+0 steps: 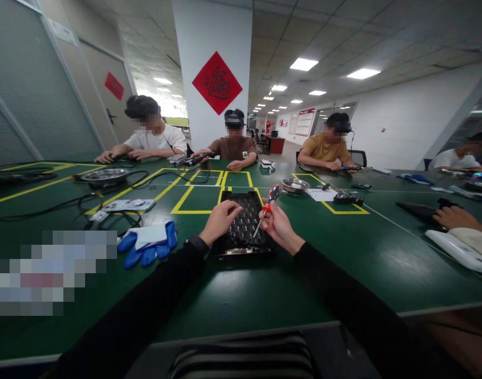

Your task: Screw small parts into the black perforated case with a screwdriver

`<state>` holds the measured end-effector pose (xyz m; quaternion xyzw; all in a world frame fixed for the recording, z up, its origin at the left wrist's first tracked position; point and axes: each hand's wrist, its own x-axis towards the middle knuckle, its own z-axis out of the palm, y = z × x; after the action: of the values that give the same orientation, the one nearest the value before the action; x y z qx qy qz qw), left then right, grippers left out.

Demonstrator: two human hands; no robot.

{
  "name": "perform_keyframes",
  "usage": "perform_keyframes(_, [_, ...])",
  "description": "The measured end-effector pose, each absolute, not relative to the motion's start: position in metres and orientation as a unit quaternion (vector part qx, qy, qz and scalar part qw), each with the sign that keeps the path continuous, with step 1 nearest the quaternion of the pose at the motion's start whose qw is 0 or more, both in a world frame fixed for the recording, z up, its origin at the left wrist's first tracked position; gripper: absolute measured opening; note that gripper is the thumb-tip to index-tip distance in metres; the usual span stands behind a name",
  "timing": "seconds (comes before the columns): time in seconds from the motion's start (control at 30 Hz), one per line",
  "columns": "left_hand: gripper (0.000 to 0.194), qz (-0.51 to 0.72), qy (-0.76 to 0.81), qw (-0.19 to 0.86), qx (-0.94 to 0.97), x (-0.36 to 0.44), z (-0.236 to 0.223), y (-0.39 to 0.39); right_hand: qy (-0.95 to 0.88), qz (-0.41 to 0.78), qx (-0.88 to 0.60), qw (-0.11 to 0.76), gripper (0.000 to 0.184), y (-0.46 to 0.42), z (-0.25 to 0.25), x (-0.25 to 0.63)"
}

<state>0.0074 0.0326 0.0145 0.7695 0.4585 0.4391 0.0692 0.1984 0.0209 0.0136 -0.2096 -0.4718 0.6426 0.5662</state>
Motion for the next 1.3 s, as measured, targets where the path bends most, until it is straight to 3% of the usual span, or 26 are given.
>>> perform_keyframes(0.17, [0.031, 0.357, 0.362, 0.203, 0.837, 0.028, 0.023, 0.01, -0.474, 0.649, -0.199, 0.56, 0.028, 0.023, 0.012, 0.199])
perform_keyframes(0.6, [0.026, 0.326, 0.359, 0.313, 0.816, 0.009, 0.013, 0.007, -0.523, 0.616, -0.214, 0.549, 0.035, 0.019, 0.011, 0.196])
perform_keyframes(1.3, [0.024, 0.306, 0.334, 0.249, 0.856, 0.015, 0.012, -0.001, -0.559, 0.582, -0.199, 0.556, 0.027, 0.016, 0.01, 0.197])
